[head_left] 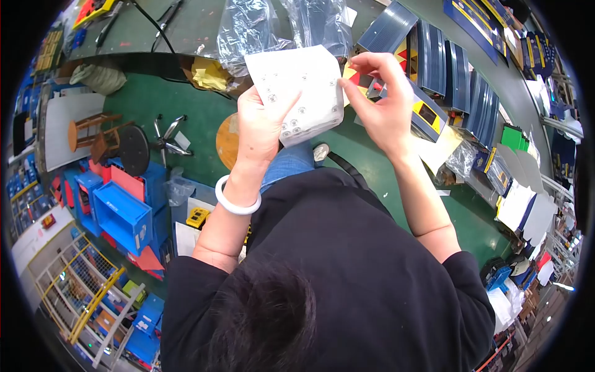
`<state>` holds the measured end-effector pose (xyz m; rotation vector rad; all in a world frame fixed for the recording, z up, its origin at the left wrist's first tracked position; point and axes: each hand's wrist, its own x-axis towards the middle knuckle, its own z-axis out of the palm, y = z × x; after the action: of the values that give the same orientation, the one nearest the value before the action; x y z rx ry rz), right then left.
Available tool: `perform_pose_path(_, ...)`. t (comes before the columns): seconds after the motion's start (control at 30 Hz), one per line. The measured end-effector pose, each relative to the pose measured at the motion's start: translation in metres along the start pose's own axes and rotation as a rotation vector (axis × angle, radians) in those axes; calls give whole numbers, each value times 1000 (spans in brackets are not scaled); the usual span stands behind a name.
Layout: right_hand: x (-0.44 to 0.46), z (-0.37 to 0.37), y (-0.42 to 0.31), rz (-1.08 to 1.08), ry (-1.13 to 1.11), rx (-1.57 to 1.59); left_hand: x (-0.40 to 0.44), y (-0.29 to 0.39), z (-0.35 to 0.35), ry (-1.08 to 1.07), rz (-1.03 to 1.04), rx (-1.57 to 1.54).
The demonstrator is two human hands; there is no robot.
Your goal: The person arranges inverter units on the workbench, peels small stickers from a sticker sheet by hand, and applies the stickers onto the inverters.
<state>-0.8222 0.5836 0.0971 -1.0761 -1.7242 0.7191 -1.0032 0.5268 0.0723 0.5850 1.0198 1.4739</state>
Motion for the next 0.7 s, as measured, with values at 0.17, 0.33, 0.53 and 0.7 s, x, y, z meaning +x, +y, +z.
perform_pose_path(0.17, 11, -6, -10, -326, -112, -218, -4, 4, 5, -7, 40, 153)
perform_pose_path(0.33, 8, -2, -5, -337, -211, -276, -6, 8, 13, -46, 9, 221)
perform_pose_path(0.53, 5, 1, -1, -287, -187, -221, -6, 8, 15, -63, -6, 230)
perform_pose_path(0.7, 5, -2, -1, -227, -180, -181, -4, 4, 15, -44, -59, 139)
